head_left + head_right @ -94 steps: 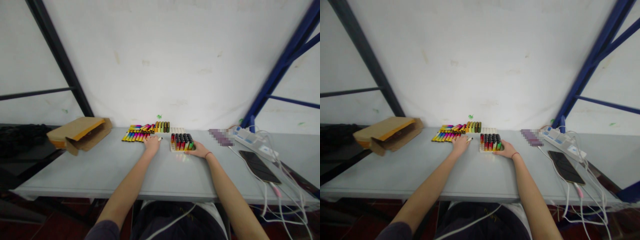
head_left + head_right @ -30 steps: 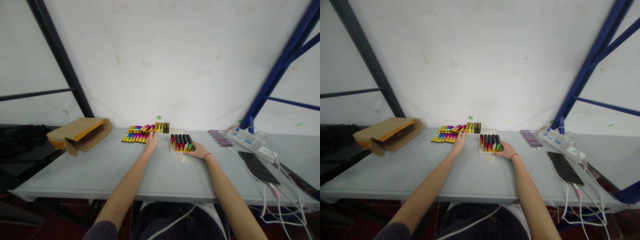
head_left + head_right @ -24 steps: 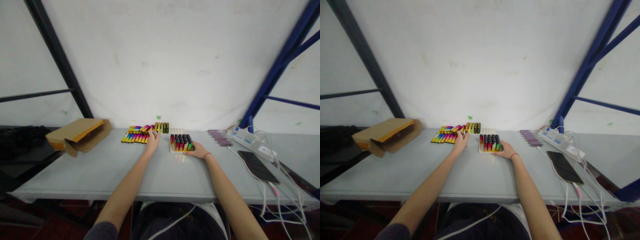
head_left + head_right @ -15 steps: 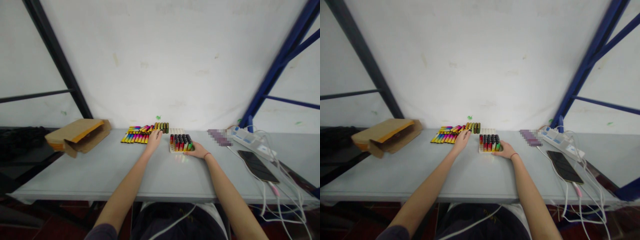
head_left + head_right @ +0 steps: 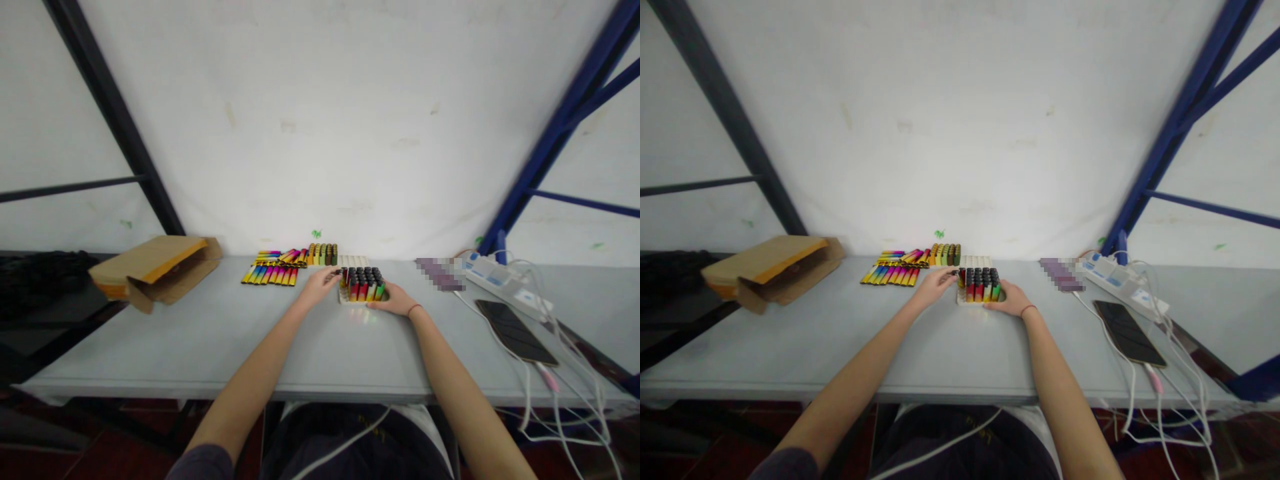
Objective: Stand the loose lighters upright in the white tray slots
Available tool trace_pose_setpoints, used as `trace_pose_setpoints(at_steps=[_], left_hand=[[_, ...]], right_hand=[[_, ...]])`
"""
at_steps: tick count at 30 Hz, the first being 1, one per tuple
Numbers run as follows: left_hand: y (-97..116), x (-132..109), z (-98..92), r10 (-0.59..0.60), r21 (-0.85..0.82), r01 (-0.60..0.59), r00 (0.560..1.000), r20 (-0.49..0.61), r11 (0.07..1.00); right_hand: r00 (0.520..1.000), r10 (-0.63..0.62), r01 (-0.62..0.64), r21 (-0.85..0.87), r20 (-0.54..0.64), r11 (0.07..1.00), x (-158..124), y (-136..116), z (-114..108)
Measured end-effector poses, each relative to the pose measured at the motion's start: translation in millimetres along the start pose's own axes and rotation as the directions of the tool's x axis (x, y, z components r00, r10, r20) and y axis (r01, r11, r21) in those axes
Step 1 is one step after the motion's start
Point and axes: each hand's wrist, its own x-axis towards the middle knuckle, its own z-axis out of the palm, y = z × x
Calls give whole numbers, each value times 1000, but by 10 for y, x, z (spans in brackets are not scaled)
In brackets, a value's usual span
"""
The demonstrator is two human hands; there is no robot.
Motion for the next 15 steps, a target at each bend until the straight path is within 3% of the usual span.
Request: trace_pose_setpoints(at_steps=[5, 11, 15], left_hand=[[-66, -7, 31, 57, 61, -56, 998, -11, 997], [-45, -31, 64, -2, 31, 2, 1000, 6, 1000], [36, -48, 37, 62, 245, -48, 997, -50, 968]], right_hand=[[1000, 10, -10, 13, 9, 1000, -3, -21, -5], [1000, 3, -4, 17, 9, 1000, 3, 2, 11], [1000, -11, 11, 7, 11, 1000, 3, 14, 14]])
